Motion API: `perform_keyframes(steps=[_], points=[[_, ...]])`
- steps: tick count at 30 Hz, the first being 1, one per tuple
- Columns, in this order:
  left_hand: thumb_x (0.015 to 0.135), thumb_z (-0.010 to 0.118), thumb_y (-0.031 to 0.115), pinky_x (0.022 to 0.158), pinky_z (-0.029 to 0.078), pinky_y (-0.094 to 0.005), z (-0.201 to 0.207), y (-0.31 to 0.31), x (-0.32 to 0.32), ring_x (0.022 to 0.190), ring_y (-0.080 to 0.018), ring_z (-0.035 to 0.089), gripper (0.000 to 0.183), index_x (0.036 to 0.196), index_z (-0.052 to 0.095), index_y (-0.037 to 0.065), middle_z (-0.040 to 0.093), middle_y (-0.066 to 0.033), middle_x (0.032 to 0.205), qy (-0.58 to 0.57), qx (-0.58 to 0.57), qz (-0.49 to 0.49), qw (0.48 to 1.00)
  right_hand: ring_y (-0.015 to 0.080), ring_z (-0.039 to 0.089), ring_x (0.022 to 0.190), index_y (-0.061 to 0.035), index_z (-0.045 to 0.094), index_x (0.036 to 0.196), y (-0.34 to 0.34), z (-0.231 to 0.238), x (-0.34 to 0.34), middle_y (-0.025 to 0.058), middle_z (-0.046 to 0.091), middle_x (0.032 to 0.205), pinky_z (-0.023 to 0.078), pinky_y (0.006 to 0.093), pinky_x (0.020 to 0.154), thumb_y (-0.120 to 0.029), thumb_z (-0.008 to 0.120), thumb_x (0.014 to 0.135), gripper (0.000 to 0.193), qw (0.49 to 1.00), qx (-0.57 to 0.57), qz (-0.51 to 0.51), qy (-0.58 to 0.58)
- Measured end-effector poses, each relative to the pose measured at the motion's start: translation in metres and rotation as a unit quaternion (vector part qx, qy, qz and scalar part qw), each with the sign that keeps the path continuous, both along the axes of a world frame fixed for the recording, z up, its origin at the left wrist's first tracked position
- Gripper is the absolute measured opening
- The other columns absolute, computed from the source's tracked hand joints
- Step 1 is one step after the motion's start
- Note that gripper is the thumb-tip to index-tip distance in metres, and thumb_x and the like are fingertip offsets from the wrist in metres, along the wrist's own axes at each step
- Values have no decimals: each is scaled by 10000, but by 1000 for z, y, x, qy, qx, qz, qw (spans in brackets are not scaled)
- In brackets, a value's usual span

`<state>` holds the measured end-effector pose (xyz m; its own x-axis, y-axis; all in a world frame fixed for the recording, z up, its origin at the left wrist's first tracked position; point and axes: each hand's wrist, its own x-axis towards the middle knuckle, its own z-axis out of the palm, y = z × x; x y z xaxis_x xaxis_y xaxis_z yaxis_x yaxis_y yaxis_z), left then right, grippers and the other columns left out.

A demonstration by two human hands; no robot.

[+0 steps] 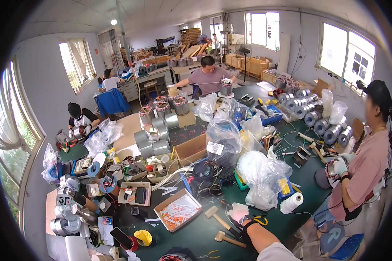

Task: The person receives a package, carries it to a workbench, and opens the plastic mailer using scissors. They remove bubble wrap and a box, then use the scissors to cut the plastic wrapping off a black electronic device.

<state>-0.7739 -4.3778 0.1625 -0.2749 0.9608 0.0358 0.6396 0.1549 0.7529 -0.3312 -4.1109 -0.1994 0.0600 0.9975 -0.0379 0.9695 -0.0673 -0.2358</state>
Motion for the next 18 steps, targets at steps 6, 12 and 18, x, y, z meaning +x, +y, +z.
perform_keyframes(steps=[6, 12, 18], points=[[939, 582, -63, 909, 534, -310, -5, 16, 15, 1018, -188, 686, 315, 1246, 646, -32, 712, -109, 1099, -75, 49, -95, 991, 291, 745, 850, 30, 678, 1128, -51, 80, -30, 195, 743, 878, 582, 400, 748, -273, 658, 901, 379, 850, -14, -104, 517], [911, 670, -9, 883, 543, -313, -12, 35, 32, 980, -197, 692, 377, 1285, 625, -18, 691, -130, 1098, -154, 65, -219, 961, 148, 693, 795, 29, 633, 1209, -148, 254, -115, 78, 712, 978, 573, 303, 670, -221, 587, 1012, 322, 755, -123, -48, 642], [905, 685, 39, 875, 548, -316, -10, 46, 47, 992, -216, 693, 435, 1327, 590, -11, 685, -150, 1133, -155, 69, -248, 954, 135, 632, 958, 21, 635, 1241, -190, 314, -152, 74, 699, 1094, 509, 313, 877, -383, 590, 1021, 462, 771, -63, 7, 633]])
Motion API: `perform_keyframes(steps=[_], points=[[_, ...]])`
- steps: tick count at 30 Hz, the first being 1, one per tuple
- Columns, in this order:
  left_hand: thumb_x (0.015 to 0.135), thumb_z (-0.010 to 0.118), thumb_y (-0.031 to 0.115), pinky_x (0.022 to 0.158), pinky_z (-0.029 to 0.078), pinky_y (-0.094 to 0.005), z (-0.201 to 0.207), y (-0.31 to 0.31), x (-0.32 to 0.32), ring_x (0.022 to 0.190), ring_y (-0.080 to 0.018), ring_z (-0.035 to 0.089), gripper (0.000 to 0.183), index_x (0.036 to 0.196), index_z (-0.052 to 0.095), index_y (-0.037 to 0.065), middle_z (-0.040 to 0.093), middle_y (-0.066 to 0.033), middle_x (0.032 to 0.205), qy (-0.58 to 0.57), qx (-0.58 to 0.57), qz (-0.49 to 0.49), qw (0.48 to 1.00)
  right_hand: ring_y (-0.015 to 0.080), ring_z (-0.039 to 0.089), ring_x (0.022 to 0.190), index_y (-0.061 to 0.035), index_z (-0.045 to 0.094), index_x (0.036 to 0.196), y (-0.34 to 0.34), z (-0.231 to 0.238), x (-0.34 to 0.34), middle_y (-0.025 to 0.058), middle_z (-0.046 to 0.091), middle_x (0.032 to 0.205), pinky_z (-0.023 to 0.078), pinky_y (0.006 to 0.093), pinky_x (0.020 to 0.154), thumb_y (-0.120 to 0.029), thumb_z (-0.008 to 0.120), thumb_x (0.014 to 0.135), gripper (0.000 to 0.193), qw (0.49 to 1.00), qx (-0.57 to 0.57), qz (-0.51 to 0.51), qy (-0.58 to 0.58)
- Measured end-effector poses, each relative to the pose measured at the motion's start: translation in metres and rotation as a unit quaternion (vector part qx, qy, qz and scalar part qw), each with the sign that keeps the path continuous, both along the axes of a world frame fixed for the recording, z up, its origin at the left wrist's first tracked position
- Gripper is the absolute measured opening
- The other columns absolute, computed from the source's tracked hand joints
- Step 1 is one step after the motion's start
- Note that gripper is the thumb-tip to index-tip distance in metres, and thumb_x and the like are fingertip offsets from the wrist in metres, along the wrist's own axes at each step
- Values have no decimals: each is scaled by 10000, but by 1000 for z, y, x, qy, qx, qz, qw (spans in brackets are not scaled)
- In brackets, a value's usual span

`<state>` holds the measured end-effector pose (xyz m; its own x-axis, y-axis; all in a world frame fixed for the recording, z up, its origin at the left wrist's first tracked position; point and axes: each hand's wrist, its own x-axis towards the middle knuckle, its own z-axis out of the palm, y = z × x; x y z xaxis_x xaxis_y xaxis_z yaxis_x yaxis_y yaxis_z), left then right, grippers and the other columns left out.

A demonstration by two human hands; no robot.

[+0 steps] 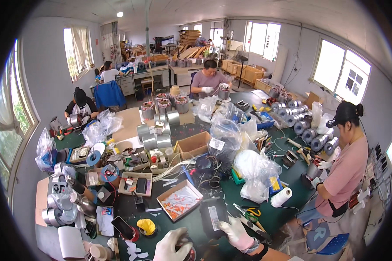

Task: The person receives a package, carries it to a workbench, and opens the plastic mailer using scissors. They remove bubble wrap and a box, then use the scissors to cut the plastic wrapping off a black electronic device.

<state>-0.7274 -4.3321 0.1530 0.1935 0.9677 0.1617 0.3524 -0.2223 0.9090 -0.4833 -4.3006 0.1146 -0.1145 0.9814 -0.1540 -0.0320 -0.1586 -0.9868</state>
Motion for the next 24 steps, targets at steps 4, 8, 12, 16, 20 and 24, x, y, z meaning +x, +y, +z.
perform_keyframes(steps=[4, 8, 12, 16, 20, 24], points=[[889, 710, 79, 876, 547, -333, 0, 1, 20, 984, -232, 695, 489, 1350, 577, -17, 689, -162, 1142, 0, -31, 1, 1000, 120, 670, 930, 28, 686, 1185, -7, 0, 5, 62, 737, 1045, 538, 308, 860, -301, 608, 1006, 383, 1000, 4, 24, 7], [897, 700, 86, 864, 541, -339, -1, -6, 57, 941, -232, 675, 485, 1352, 570, -24, 689, -160, 1110, -14, -66, 6, 998, 193, 708, 870, 33, 685, 1149, -4, -6, 32, 131, 739, 964, 554, 343, 809, -322, 597, 980, 403, 994, 56, 63, -70], [901, 698, 89, 849, 531, -322, -7, -15, 108, 918, -214, 653, 481, 1352, 569, -22, 687, -145, 1075, -28, -64, 45, 997, 138, 632, 999, 44, 646, 1215, -10, -19, 67, 77, 710, 1100, 509, 311, 911, -323, 613, 1026, 414, 996, 32, 80, -1], [919, 704, 96, 860, 524, -310, -11, -24, 156, 951, -194, 649, 477, 1361, 565, -16, 687, -132, 1078, -64, -123, 39, 990, 141, 629, 1046, 24, 671, 1211, -18, -13, 110, 78, 696, 1157, 502, 318, 929, -290, 627, 1006, 377, 994, 38, 103, -17], [912, 710, 82, 840, 539, -323, 14, -40, 185, 908, -205, 673, 460, 1342, 584, -23, 702, -147, 1033, 5, -90, 31, 995, 194, 664, 1086, 15, 663, 1267, -19, -26, 158, 105, 704, 1226, 505, 345, 991, -373, 600, 988, 482, 966, 121, 139, -182], [898, 700, 49, 848, 553, -316, 40, -48, 205, 956, -196, 709, 476, 1354, 584, -27, 720, -150, 1050, 30, -92, 31, 995, 196, 673, 1086, 13, 643, 1303, -21, -10, 173, 106, 707, 1223, 519, 353, 990, -435, 579, 992, 549, 994, -5, 99, 52]])
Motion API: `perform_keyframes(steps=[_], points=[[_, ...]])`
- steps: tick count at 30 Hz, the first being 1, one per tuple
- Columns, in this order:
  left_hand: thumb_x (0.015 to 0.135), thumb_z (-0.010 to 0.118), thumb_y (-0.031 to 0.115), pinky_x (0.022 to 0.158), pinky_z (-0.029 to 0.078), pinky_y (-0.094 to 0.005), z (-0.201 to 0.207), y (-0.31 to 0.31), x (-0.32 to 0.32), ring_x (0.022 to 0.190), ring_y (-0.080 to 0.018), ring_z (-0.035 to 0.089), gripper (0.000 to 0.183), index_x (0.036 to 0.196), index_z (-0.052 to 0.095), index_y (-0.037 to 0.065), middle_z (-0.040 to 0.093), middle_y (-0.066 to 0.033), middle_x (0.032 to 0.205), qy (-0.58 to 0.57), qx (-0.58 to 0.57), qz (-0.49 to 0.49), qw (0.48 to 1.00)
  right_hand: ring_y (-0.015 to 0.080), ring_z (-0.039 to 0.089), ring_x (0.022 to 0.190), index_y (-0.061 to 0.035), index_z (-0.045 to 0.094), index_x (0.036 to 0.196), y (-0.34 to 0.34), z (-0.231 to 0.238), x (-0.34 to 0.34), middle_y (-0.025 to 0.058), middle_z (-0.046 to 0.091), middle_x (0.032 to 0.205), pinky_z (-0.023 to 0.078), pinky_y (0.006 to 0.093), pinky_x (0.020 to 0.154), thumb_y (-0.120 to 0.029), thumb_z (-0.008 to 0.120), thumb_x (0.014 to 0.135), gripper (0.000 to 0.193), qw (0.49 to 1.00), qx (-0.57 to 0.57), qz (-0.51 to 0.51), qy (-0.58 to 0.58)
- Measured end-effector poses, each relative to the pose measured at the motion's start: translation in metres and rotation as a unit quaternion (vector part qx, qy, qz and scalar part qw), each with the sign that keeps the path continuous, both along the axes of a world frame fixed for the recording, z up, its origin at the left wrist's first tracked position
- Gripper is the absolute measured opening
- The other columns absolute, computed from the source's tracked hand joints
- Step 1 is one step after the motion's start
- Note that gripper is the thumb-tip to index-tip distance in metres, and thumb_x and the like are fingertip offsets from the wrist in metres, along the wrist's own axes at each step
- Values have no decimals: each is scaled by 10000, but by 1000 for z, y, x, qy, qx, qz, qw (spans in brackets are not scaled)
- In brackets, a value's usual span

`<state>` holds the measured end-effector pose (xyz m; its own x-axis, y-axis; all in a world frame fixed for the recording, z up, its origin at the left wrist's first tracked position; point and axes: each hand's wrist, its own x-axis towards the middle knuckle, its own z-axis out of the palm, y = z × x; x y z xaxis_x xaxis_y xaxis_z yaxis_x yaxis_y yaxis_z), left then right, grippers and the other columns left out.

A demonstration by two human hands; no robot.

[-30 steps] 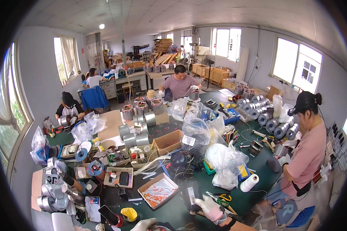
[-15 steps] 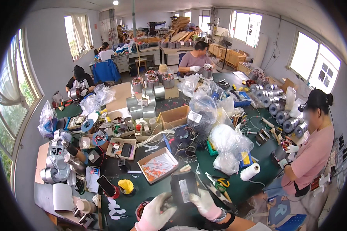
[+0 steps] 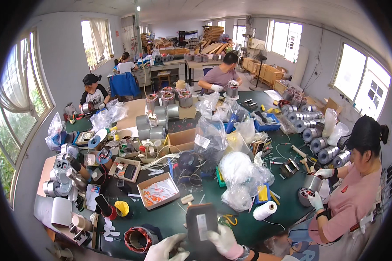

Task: The person receives a package, carries it to a workbench, and opens the plastic mailer using scissors. They remove bubble wrap and a box, then use the scissors to cut the plastic wrapping off a black electronic device.

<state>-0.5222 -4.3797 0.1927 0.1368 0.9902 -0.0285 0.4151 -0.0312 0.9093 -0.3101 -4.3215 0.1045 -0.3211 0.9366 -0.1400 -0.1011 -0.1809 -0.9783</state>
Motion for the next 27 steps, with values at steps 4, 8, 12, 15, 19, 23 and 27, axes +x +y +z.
perform_keyframes(steps=[4, 8, 12, 15, 19, 23, 27], points=[[930, 658, 40, 910, 536, -306, -18, 18, 17, 976, -150, 669, 426, 1332, 575, -74, 702, -119, 1130, 4, -5, 23, 1000, 146, 633, 1036, 13, 623, 1284, 14, 8, 13, 81, 688, 1167, 513, 331, 951, -239, 620, 988, 388, 999, 33, -12, 4], [916, 699, 46, 906, 545, -287, -37, 39, 34, 988, -116, 662, 462, 1345, 566, -63, 695, -101, 1124, -52, -53, 5, 997, 136, 610, 1087, 23, 555, 1363, 11, 5, 22, 73, 669, 1204, 495, 317, 971, -477, 635, 1015, 614, 998, 42, -26, 33], [928, 706, 150, 853, 554, -304, -65, 43, 39, 931, -143, 688, 434, 1303, 606, -43, 705, -150, 1085, -142, -50, 17, 988, 136, 610, 1087, 25, 549, 1369, 7, 4, 25, 76, 667, 1214, 491, 319, 981, -485, 617, 1021, 621, 998, 51, -32, 18], [931, 700, 148, 868, 554, -305, -67, 43, 38, 963, -145, 693, 429, 1298, 603, -50, 711, -173, 1092, -151, -84, 11, 985, 136, 612, 1085, 32, 551, 1364, 2, 2, 29, 79, 671, 1214, 492, 319, 983, -489, 599, 1032, 620, 998, 56, -23, 15], [941, 689, 149, 868, 552, -299, -61, 43, 40, 978, -135, 685, 426, 1300, 600, -62, 717, -158, 1082, -171, -84, -1, 982, 149, 624, 1117, 35, 573, 1338, 0, 0, 32, 89, 674, 1233, 494, 325, 1005, -474, 588, 1043, 588, 999, 32, -11, 32], [950, 682, 152, 866, 553, -299, -57, 42, 36, 980, -134, 678, 427, 1305, 598, -70, 721, -135, 1089, -186, -102, -7, 977, 163, 634, 1145, 29, 552, 1361, 1, -2, 28, 90, 670, 1254, 490, 333, 1034, -427, 621, 1035, 564, 985, -45, 10, 165], [938, 701, 170, 865, 556, -303, -60, 42, 31, 964, -142, 684, 445, 1309, 599, -54, 720, -144, 1080, -195, -104, -7, 975, 173, 662, 1056, 36, 580, 1328, 3, -9, 27, 98, 687, 1207, 541, 347, 921, -522, 709, 953, 684, 983, -82, 3, 165]])
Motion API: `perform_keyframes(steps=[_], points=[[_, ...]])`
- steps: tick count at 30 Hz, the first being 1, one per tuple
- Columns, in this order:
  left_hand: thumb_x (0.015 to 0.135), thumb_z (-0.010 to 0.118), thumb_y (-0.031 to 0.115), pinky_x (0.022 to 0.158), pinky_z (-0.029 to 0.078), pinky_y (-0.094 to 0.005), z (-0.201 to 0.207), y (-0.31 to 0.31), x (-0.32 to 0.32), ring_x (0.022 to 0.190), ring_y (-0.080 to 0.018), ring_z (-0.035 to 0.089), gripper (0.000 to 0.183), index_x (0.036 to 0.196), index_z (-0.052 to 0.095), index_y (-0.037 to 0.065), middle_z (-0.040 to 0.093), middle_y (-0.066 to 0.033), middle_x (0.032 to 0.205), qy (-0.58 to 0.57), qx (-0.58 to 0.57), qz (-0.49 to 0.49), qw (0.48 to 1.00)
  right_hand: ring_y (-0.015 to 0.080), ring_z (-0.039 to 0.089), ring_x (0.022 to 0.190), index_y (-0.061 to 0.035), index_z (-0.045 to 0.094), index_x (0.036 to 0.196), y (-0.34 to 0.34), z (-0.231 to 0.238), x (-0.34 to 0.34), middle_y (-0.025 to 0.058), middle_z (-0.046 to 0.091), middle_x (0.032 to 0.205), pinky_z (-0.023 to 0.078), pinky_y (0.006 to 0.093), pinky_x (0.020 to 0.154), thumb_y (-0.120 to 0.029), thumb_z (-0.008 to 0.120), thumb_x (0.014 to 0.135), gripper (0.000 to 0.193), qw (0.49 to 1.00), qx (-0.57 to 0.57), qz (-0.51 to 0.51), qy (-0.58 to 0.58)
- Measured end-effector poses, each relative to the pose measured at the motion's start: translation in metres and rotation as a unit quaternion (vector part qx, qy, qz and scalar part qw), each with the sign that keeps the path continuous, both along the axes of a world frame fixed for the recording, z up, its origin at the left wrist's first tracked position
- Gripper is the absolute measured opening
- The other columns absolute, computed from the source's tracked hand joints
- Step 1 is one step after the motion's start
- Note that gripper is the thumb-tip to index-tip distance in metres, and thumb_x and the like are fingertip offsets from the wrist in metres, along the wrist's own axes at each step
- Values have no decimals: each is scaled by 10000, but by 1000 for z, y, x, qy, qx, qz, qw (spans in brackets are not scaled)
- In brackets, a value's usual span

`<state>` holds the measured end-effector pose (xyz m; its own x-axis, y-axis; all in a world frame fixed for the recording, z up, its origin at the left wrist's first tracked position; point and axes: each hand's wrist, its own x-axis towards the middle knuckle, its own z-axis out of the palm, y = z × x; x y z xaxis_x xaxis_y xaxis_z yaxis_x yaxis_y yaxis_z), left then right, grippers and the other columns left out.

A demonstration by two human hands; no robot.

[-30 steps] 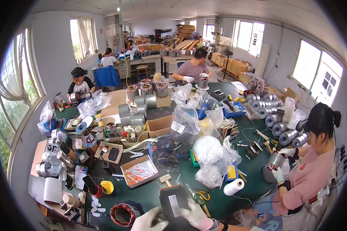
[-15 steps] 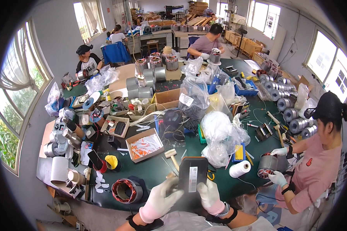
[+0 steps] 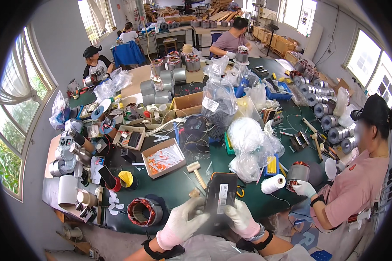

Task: The person receives a package, carries it to a workbench, and opens the plastic mailer using scissors. They remove bubble wrap and a box, then use the scissors to cut the plastic wrapping off a black electronic device.

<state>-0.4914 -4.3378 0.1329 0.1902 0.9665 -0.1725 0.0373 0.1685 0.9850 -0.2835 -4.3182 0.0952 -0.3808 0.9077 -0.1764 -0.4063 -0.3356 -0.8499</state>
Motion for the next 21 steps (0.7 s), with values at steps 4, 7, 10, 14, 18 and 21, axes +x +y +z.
perform_keyframes(steps=[4, 7, 10, 14, 18, 21], points=[[914, 729, 142, 872, 540, -280, 5, 3, 1, 969, -119, 655, 484, 1335, 583, -46, 699, -111, 1100, 84, 22, -23, 996, 151, 639, 1126, 13, 489, 1413, -1, -1, 4, 85, 662, 1269, 511, 329, 1008, -322, 657, 1022, 542, 999, -28, 39, -5], [913, 723, 84, 884, 525, -256, 4, 4, -1, 987, -86, 620, 494, 1358, 565, -64, 683, -73, 1138, 77, 8, -29, 997, 134, 639, 1090, 15, 542, 1364, -2, 7, 1, 76, 675, 1232, 525, 309, 961, -280, 638, 1024, 461, 999, -33, 28, -29], [921, 704, 79, 887, 523, -258, 6, 7, -1, 1000, -93, 623, 490, 1364, 559, -73, 683, -83, 1153, 48, -22, -29, 998, 114, 635, 1046, 21, 586, 1314, -5, 14, 3, 66, 688, 1190, 528, 292, 922, -256, 630, 1018, 408, 998, -32, 26, -47], [938, 702, 222, 883, 549, -310, 0, 5, -4, 972, -144, 689, 514, 1347, 572, -62, 723, -152, 1079, 18, -46, -24, 998, 102, 628, 1017, 30, 596, 1301, -9, 18, 4, 62, 693, 1172, 524, 290, 910, -248, 642, 1001, 412, 996, -23, 24, -81], [935, 701, 209, 869, 547, -307, 1, 2, -2, 958, -135, 685, 509, 1359, 579, -44, 728, -142, 1088, -14, -55, -14, 998, 114, 628, 1048, 33, 601, 1293, -11, 27, 1, 67, 680, 1199, 521, 305, 935, -227, 649, 990, 402, 996, -38, 17, -84], [890, 734, 173, 815, 553, -314, 5, -4, 2, 896, -164, 697, 490, 1321, 609, -25, 724, -131, 1034, 19, 28, 24, 999, 133, 624, 1095, 33, 590, 1299, -8, 26, 1, 82, 663, 1233, 518, 310, 954, -201, 656, 978, 402, 997, -19, 32, -64]])
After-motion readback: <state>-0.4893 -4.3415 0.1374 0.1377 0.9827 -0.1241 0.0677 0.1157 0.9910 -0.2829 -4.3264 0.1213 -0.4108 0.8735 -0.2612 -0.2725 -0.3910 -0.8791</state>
